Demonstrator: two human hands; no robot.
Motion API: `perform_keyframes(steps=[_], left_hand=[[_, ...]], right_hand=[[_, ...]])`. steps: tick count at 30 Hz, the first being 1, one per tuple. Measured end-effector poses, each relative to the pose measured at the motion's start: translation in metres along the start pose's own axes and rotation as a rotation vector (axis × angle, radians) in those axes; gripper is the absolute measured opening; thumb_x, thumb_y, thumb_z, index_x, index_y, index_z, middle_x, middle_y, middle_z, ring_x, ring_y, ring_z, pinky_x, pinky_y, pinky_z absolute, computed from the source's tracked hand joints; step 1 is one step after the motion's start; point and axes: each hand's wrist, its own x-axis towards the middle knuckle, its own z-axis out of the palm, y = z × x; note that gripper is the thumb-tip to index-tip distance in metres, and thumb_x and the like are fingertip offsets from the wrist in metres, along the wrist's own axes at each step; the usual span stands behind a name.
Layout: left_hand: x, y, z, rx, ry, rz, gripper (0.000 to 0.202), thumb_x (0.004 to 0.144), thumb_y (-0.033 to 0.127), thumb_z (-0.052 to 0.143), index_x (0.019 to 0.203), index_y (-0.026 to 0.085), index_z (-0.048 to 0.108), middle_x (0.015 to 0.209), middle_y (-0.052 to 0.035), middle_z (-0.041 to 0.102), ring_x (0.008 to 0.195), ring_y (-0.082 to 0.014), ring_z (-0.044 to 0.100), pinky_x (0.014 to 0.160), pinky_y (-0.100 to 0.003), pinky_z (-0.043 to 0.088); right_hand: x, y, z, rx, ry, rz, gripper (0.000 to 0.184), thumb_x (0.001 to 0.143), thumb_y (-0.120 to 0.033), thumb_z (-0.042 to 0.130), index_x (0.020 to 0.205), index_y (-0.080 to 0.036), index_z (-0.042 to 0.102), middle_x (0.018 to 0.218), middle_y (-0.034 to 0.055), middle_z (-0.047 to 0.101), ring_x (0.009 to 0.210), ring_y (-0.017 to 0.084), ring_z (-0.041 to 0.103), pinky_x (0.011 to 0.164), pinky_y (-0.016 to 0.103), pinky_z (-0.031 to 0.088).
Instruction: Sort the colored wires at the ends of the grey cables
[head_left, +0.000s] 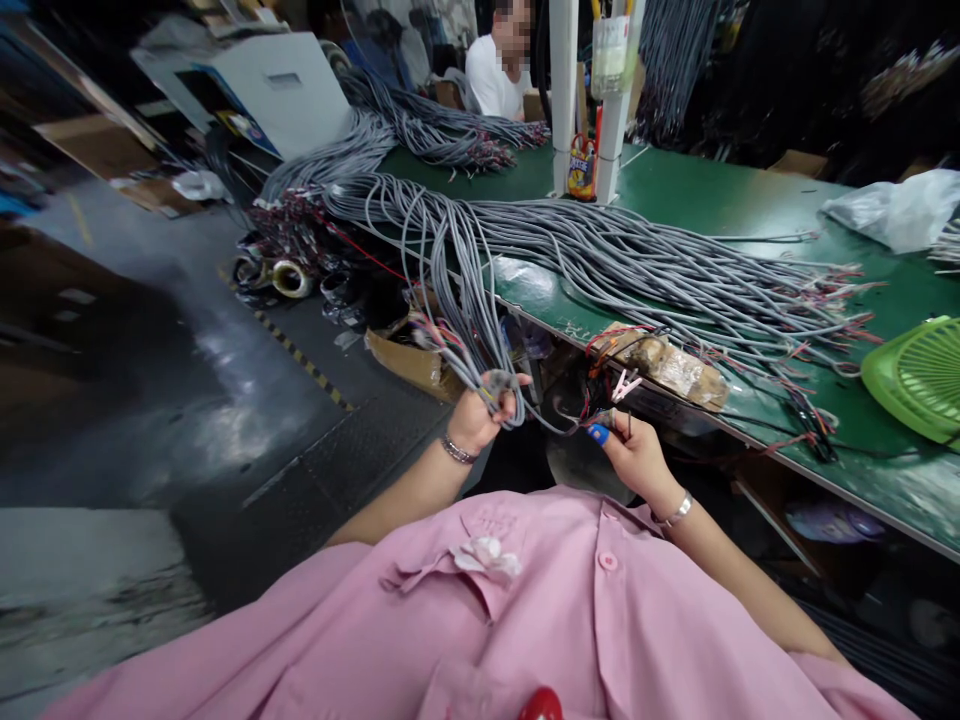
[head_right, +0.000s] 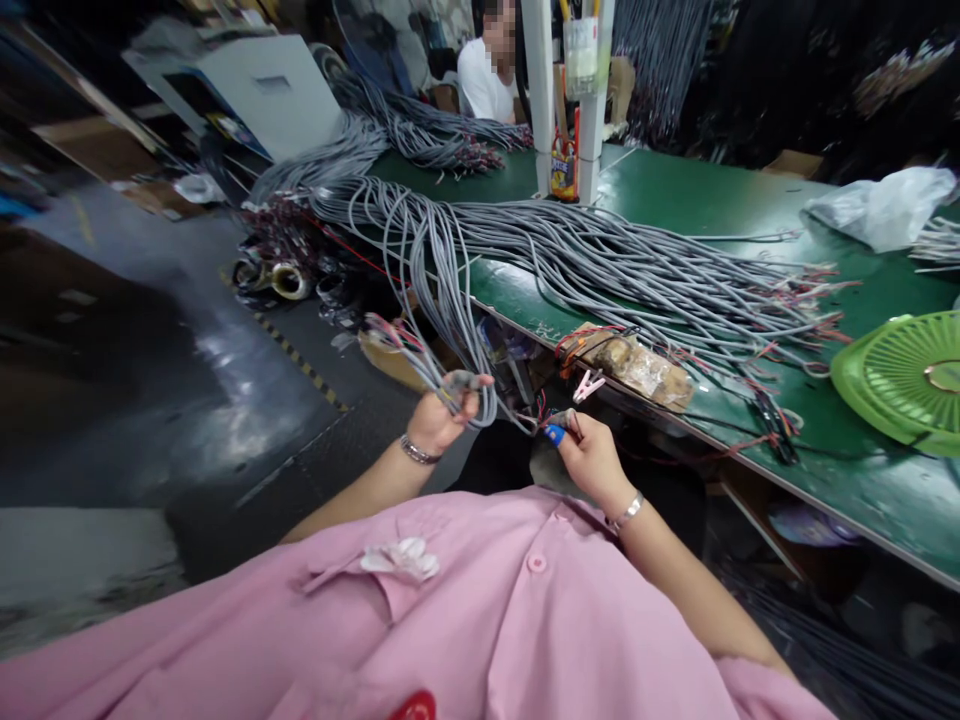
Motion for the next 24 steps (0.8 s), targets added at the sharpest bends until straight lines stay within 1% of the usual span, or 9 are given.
perform_keyframes(steps=[2,3,6,8,11,14,17,20,24], left_hand=[[-0.002,-0.012,0.003,0.201,-0.18,-0.11,0.033,0.075,0.042,0.074,0.09,0.013,0.069,0.095,-0.0122,0.073,0.064,-0.0124,0.066,0.039,-0.015,0.03],[-0.001,-0.019,0.007,0.302,-0.272,-0.149,0.034,0.076,0.041,0.075,0.095,0.013,0.071,0.1,-0.0137,0.073,0.074,-0.0157,0.069,0.044,-0.016,0.036],[0.005,-0.031,0.021,0.496,-0.558,-0.177,0.036,0.078,0.042,0.075,0.101,0.014,0.074,0.104,-0.0128,0.073,0.093,-0.0204,0.068,0.071,-0.024,0.051],[0.012,-0.03,0.029,0.536,-0.752,-0.196,0.037,0.08,0.047,0.071,0.095,0.013,0.075,0.099,-0.0128,0.074,0.094,-0.0214,0.067,0.083,-0.03,0.052],[0.024,-0.023,0.038,0.578,-0.933,-0.255,0.044,0.083,0.054,0.064,0.083,0.011,0.075,0.084,-0.0131,0.073,0.082,-0.0199,0.067,0.083,-0.031,0.052],[0.031,-0.02,0.043,0.632,-0.957,-0.305,0.048,0.081,0.056,0.065,0.073,0.01,0.072,0.067,-0.0094,0.068,0.065,-0.0147,0.062,0.069,-0.025,0.051],[0.032,-0.021,0.049,0.603,-0.87,-0.305,0.047,0.075,0.057,0.07,0.076,0.01,0.072,0.062,-0.0069,0.064,0.057,-0.0125,0.057,0.058,-0.023,0.047],[0.027,-0.015,0.058,0.614,-0.816,-0.244,0.043,0.073,0.054,0.073,0.078,0.011,0.073,0.065,-0.0072,0.065,0.057,-0.0137,0.057,0.056,-0.024,0.046],[0.017,0.0,0.066,0.752,-0.783,-0.066,0.039,0.073,0.052,0.073,0.08,0.015,0.074,0.072,-0.0091,0.066,0.065,-0.0178,0.06,0.06,-0.027,0.048]], right_hand=[[0.0,-0.001,-0.001,0.002,0.004,-0.017,0.019,0.09,-0.032,0.057,0.088,-0.018,0.068,0.079,0.0034,0.066,0.072,0.017,0.058,0.069,0.029,0.046],[0.0,-0.002,-0.001,-0.008,0.006,-0.029,0.019,0.091,-0.032,0.057,0.087,-0.018,0.069,0.078,0.0036,0.066,0.072,0.017,0.058,0.069,0.029,0.047],[-0.002,-0.008,-0.004,-0.075,-0.009,-0.1,0.017,0.091,-0.029,0.057,0.086,-0.019,0.07,0.079,0.0041,0.066,0.073,0.018,0.059,0.069,0.029,0.047],[-0.005,-0.013,-0.009,-0.129,-0.027,-0.166,0.016,0.091,-0.026,0.056,0.088,-0.021,0.071,0.08,0.0043,0.066,0.073,0.018,0.059,0.069,0.029,0.047],[-0.011,-0.014,-0.018,-0.228,-0.027,-0.231,0.017,0.091,-0.021,0.054,0.092,-0.022,0.07,0.078,0.0039,0.063,0.071,0.017,0.057,0.066,0.028,0.045],[-0.017,-0.009,-0.027,-0.344,-0.003,-0.275,0.016,0.089,-0.017,0.053,0.09,-0.022,0.068,0.075,0.0036,0.058,0.069,0.017,0.054,0.064,0.028,0.043],[-0.02,-0.003,-0.034,-0.455,0.022,-0.306,0.016,0.086,-0.013,0.052,0.084,-0.02,0.066,0.071,0.0025,0.051,0.066,0.016,0.049,0.06,0.027,0.038],[-0.021,0.002,-0.041,-0.571,0.039,-0.302,0.016,0.083,-0.011,0.051,0.079,-0.019,0.065,0.07,0.0018,0.048,0.062,0.015,0.045,0.057,0.027,0.034],[-0.02,0.01,-0.049,-0.667,0.063,-0.253,0.023,0.084,-0.011,0.048,0.087,-0.019,0.069,0.072,0.0028,0.051,0.064,0.015,0.048,0.059,0.027,0.035]])
